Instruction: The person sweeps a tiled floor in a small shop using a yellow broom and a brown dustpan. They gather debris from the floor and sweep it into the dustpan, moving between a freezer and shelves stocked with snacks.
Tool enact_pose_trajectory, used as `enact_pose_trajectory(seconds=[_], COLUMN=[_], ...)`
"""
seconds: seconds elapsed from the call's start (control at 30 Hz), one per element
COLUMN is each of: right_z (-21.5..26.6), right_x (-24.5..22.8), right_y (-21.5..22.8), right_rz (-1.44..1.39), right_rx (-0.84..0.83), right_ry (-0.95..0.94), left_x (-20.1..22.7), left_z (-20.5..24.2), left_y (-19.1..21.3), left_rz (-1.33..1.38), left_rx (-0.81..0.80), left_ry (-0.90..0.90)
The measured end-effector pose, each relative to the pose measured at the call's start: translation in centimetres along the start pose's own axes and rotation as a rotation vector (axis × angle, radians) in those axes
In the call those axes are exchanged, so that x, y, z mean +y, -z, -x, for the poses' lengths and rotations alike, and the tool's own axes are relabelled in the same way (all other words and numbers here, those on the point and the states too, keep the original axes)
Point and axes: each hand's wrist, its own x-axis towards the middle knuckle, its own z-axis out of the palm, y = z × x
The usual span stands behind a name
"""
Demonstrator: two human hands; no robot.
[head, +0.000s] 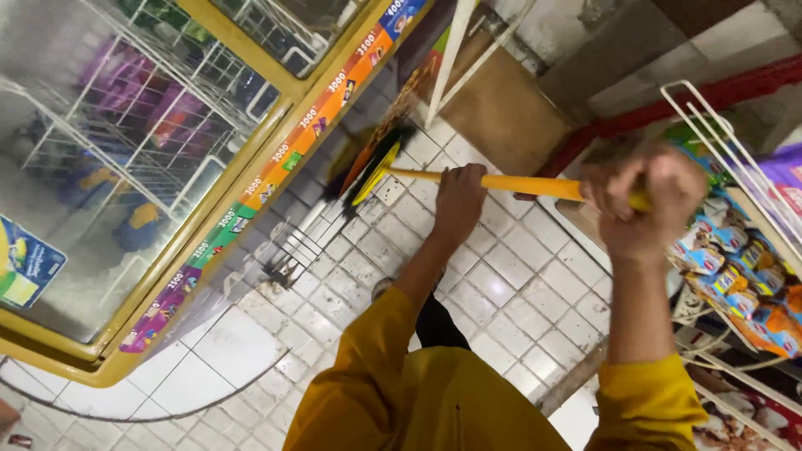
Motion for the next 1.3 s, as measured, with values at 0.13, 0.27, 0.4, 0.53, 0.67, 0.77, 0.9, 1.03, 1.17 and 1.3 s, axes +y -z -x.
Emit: enact_pose_trajectory(seconds=[0.13,0.27,0.4,0.53,0.67,0.77,0.9,1.03,1.17,1.3], right_z=[-2.1,-3.5,-3.0,1.0,2.8,3.8,4.3,3.8,6.3,9.8], right_x=[1.2,4.6,4.4,3.3,1.0,-1.7,0.0,5.1,5.7,4.2], right_y=[0.5,2.0,3.8,4.5,3.4,2.4,2.0,1.9,3.7,3.9], right_rz=[0.014,0.119,0.129,0.197,0.044,-0.091,0.13,0.159,0.078,-0.027], right_rx=[-0.151,-0.045,-0.026,0.017,0.007,-0.03,-0.108,-0.033,0.044,0.151], right_ry=[0.055,-0.086,-0.14,-0.201,-0.133,-0.026,0.153,0.067,-0.046,-0.072], left_x=[0.0,-1.8,-2.4,-1.9,-0.8,1.8,1.6,-2.3,-2.4,-2.1], left_z=[-2.7,-5.4,-5.3,-1.1,2.3,2.4,0.2,0.1,2.5,6.8], left_y=[-0.9,-2.4,-4.7,-3.4,-1.9,0.9,0.8,-2.1,-2.4,-2.9], left_rz=[0.089,0.426,0.393,0.436,0.246,0.147,0.374,0.525,0.502,0.376], left_rx=[0.053,-0.019,-0.114,-0.125,-0.169,-0.144,-0.054,-0.143,-0.158,-0.257], left_ry=[-0.007,0.09,-0.028,-0.076,-0.145,-0.114,-0.077,-0.173,-0.16,-0.094])
